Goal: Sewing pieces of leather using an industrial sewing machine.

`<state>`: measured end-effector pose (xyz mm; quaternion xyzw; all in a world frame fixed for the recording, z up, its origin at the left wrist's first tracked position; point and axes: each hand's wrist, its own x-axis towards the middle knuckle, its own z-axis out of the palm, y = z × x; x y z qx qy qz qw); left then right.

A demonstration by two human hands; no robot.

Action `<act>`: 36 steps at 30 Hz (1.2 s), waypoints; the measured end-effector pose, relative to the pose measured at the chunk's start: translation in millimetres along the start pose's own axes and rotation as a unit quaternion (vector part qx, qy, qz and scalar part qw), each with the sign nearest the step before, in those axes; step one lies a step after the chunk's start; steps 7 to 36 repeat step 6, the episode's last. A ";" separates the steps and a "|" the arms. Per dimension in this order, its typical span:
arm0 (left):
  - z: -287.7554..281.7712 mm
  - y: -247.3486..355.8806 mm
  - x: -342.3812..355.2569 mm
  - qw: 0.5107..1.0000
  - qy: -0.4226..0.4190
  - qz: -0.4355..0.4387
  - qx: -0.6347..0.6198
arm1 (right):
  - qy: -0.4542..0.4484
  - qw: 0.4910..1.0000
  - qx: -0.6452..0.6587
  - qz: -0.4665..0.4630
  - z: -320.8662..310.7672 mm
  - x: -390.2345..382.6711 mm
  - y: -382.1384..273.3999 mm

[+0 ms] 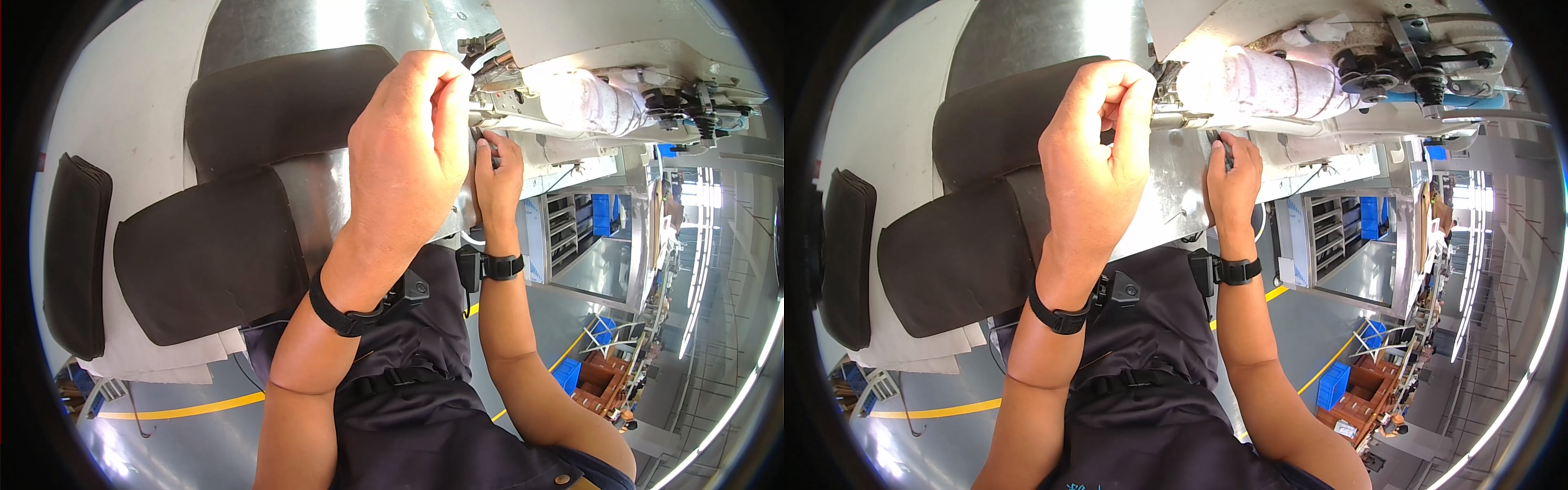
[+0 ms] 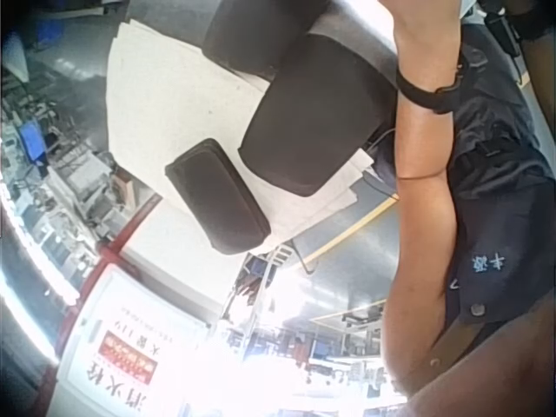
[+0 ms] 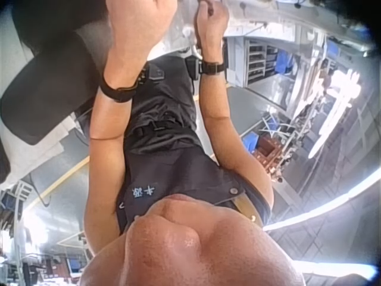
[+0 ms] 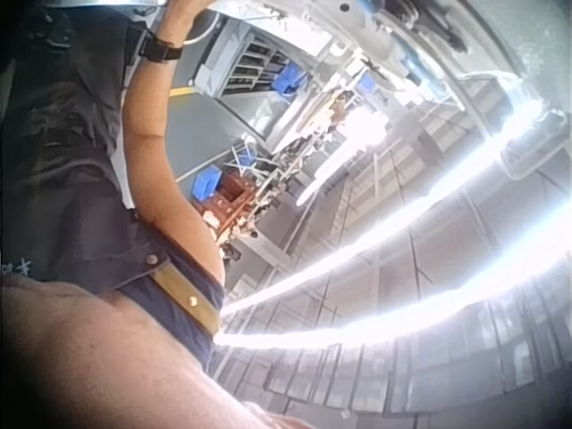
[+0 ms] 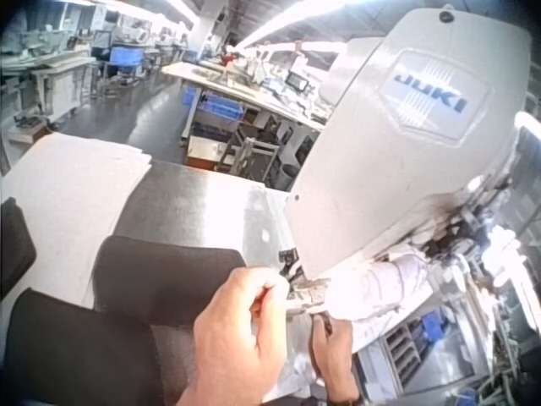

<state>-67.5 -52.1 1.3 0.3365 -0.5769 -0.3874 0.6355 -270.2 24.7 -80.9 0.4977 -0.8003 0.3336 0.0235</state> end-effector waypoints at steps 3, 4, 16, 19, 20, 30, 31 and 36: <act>1.0 -0.9 0.4 1.000 0.004 0.005 -0.003 | -0.001 1.000 -0.004 -0.001 0.1 0.5 0.5; 0.9 -1.1 0.2 1.000 0.005 0.007 -0.002 | -0.003 1.000 -0.005 0.001 0.1 0.4 0.6; 0.3 -1.5 -0.3 1.000 0.001 0.009 0.001 | -0.005 1.000 -0.006 0.002 0.1 0.2 0.7; 0.3 -1.5 -0.3 1.000 0.001 0.009 0.001 | -0.005 1.000 -0.006 0.002 0.1 0.2 0.7; 0.3 -1.5 -0.3 1.000 0.001 0.009 0.001 | -0.005 1.000 -0.006 0.002 0.1 0.2 0.7; 0.3 -1.5 -0.3 1.000 0.001 0.009 0.001 | -0.005 1.000 -0.006 0.002 0.1 0.2 0.7; 0.3 -1.5 -0.3 1.000 0.001 0.009 0.001 | -0.005 1.000 -0.006 0.002 0.1 0.2 0.7; 0.3 -1.5 -0.3 1.000 0.001 0.009 0.001 | -0.005 1.000 -0.006 0.002 0.1 0.2 0.7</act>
